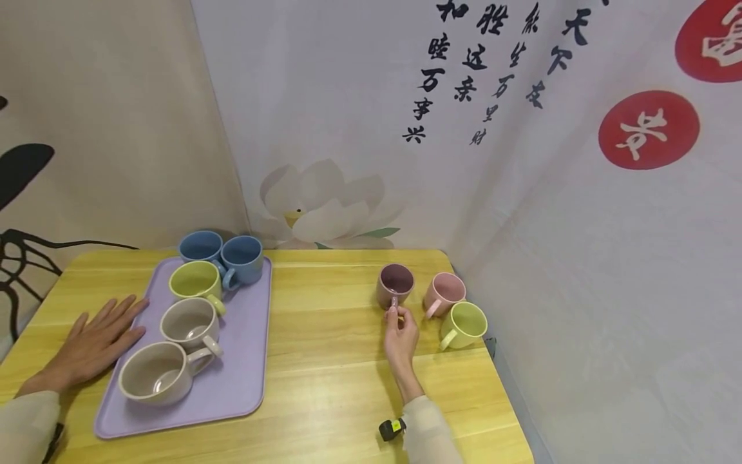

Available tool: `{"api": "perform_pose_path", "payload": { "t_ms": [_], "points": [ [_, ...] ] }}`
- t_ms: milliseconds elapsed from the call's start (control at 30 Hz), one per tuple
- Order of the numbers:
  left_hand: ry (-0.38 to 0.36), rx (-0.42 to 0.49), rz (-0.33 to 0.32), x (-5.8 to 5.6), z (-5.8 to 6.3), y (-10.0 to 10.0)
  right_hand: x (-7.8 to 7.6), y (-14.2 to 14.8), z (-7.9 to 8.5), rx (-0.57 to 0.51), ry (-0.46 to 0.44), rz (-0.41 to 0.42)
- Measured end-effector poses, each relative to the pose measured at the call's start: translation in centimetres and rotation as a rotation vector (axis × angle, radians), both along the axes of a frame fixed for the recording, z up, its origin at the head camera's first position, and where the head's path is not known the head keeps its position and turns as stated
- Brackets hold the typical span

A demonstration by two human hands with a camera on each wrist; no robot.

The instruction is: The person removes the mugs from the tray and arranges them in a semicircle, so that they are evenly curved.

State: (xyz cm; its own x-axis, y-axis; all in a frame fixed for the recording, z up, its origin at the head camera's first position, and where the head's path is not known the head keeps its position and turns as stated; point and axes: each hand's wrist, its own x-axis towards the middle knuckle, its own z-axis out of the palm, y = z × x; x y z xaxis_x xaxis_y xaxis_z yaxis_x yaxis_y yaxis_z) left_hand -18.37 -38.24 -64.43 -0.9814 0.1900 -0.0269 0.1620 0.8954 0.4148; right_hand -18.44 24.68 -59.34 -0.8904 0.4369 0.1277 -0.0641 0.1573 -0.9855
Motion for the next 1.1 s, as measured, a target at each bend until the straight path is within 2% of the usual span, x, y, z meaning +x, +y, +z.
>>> {"api": "perform_pose_path", "payload": {
  "t_ms": [300,467,533,700,1100],
  "points": [
    [-0.009,0.011,0.002,0.0,0.2,0.0,-1.5,0.4,-0.7,0.079,-0.033,-0.101],
    [-0.010,0.009,0.006,0.0,0.4,0.1,-2.8,1.6,-2.7,0.087,0.059,-0.138],
    [-0.013,0.009,0.005,0.0,0.4,0.1,-3.2,1.8,-2.8,0.089,0.083,-0.155],
    [-0.021,0.005,0.001,0.1,0.4,0.1,-3.4,1.3,-1.3,0.097,0.043,-0.204],
    [-0.016,-0.005,0.015,0.1,0.7,0.3,-4.7,1.6,-0.9,0.075,-0.046,-0.268]
  ]
}}
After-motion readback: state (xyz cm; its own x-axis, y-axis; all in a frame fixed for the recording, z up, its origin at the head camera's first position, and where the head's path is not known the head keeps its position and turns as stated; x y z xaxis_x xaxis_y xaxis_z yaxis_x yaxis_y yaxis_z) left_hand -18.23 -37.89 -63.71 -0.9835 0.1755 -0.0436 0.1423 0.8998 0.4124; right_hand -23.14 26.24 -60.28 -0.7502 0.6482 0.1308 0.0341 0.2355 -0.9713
